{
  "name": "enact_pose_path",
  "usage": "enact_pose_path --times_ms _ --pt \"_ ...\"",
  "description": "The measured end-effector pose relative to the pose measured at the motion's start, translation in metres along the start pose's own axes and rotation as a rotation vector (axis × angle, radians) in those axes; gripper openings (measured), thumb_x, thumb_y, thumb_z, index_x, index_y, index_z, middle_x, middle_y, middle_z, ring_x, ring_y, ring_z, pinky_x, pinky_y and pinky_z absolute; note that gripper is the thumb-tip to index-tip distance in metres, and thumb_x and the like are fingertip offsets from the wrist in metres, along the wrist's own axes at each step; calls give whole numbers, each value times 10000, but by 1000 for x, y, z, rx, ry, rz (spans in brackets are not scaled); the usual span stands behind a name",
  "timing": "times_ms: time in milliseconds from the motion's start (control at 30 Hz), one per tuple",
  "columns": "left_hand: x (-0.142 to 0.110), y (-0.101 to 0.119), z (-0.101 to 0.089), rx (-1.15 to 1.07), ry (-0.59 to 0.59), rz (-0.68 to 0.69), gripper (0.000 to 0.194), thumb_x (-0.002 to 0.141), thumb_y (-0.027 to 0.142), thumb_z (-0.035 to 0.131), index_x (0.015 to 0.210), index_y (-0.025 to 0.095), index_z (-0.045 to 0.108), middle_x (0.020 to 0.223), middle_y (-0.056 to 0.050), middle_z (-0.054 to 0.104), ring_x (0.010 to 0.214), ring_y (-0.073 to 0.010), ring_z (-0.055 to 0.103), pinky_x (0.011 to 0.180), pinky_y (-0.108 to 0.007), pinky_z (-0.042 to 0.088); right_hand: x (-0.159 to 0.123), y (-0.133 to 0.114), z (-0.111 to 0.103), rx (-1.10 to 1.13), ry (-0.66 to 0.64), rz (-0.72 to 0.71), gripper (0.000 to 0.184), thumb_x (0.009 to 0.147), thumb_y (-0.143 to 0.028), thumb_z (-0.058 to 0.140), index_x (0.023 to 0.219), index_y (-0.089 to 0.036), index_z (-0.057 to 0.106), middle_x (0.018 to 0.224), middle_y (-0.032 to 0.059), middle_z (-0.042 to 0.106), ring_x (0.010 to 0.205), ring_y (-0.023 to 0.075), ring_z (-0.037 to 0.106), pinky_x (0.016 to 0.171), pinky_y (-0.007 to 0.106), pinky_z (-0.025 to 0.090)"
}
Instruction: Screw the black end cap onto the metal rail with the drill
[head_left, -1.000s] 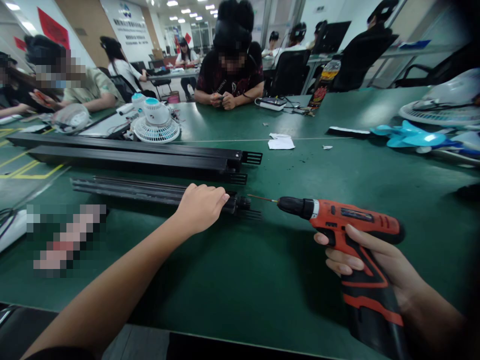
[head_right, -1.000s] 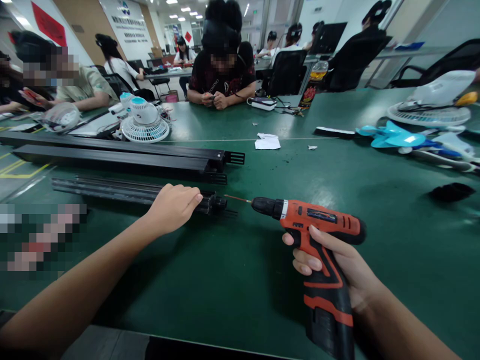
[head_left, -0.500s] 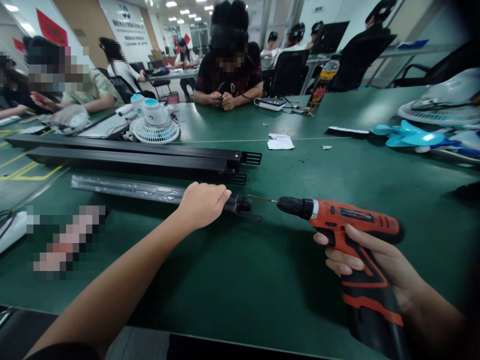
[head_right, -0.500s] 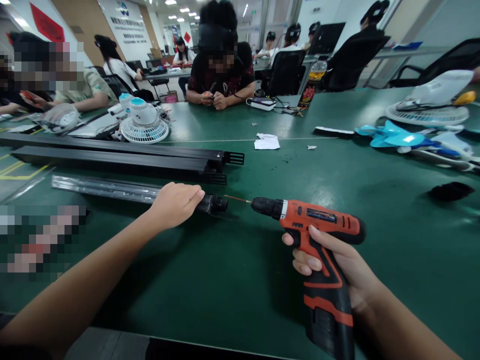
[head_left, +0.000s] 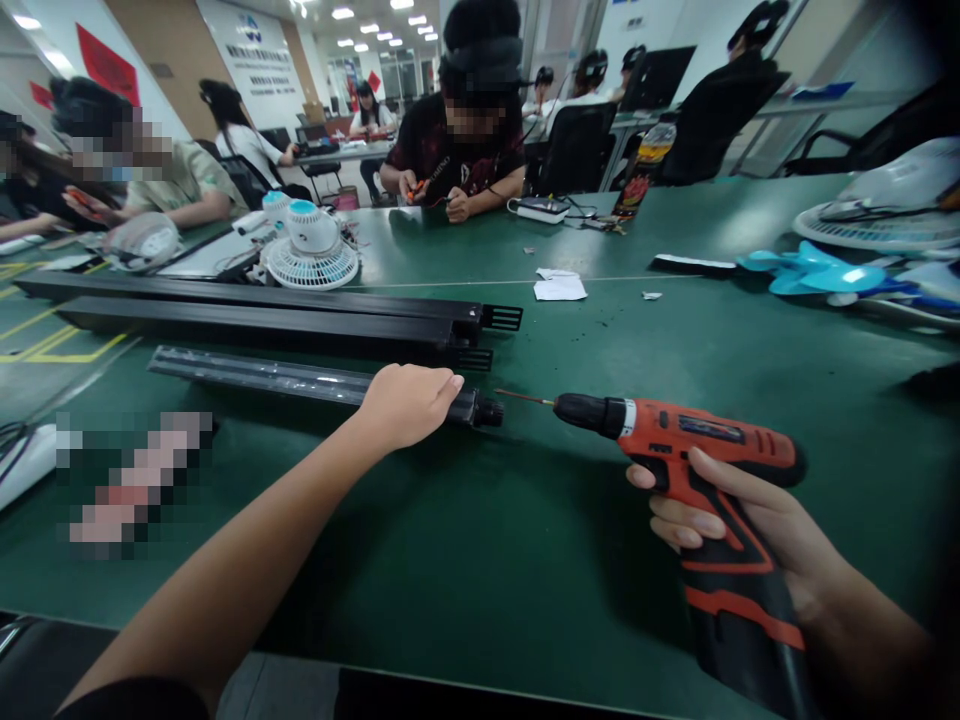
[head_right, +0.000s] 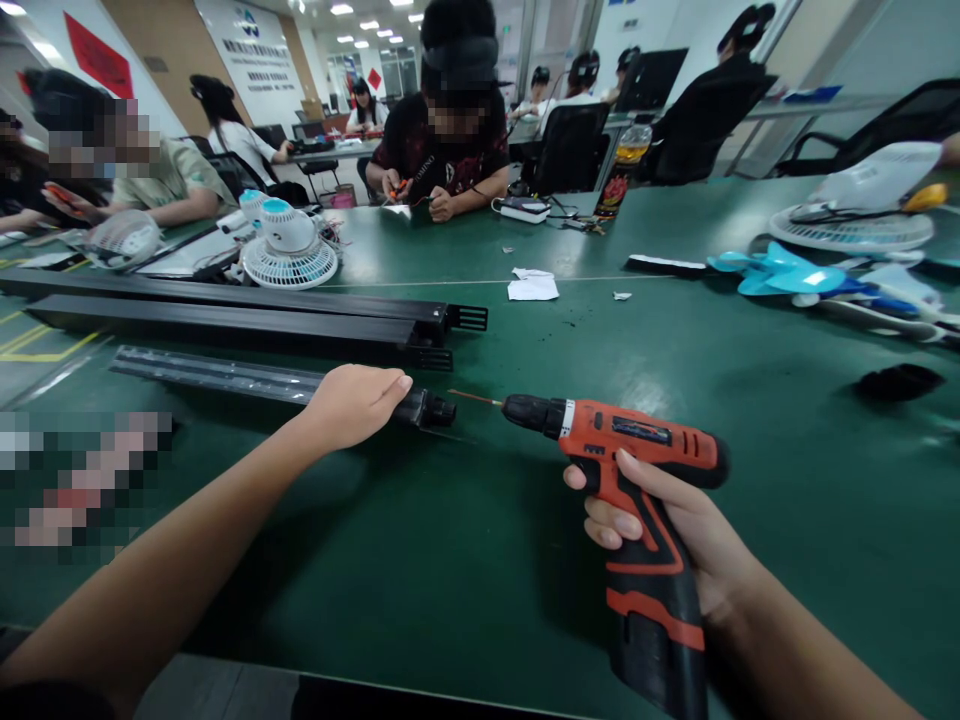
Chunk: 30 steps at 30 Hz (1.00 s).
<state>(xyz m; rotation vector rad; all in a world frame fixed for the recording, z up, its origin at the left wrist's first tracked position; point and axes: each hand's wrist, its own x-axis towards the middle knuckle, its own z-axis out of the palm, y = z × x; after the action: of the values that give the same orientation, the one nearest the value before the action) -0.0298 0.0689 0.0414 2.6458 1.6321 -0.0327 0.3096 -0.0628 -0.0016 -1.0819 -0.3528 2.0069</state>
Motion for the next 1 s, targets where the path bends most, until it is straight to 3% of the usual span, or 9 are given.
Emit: enact_pose_path --times_ms 367,767,900,1000 --pt "12 2 -2 -41 -23 -46 538 1132 421 264 847 224 675 915 -94 789 811 -278 701 696 -378 462 1 2 -3 14 8 -22 414 761 -465 949 930 -129 776 496 -52 408 525 121 436 490 185 487" --pt "20 5 -4 -60 -113 -116 595 1136 476 213 1013 236 744 1102 -110 814 1006 -332 751 846 -428 530 1 1 3 3 42 -23 458 684 -509 986 889 -163 767 494 -79 350 517 101 398 485 166 450" --pt "18 2 -1 -67 -59 -48 545 1138 430 234 978 230 715 1085 -98 803 999 -324 739 841 -437 527 2 2 3 34 43 -14 439 681 -494 989 881 -174 765 488 -76 352 517 110 385 467 178 450" --pt "15 1 2 -73 0 56 508 1142 370 239 1059 212 714 1092 -98 790 1039 -306 717 892 -437 521 2 2 4 39 40 -15 444 671 -491 998 870 -168 769 479 -74 357 515 108 379 471 183 464"
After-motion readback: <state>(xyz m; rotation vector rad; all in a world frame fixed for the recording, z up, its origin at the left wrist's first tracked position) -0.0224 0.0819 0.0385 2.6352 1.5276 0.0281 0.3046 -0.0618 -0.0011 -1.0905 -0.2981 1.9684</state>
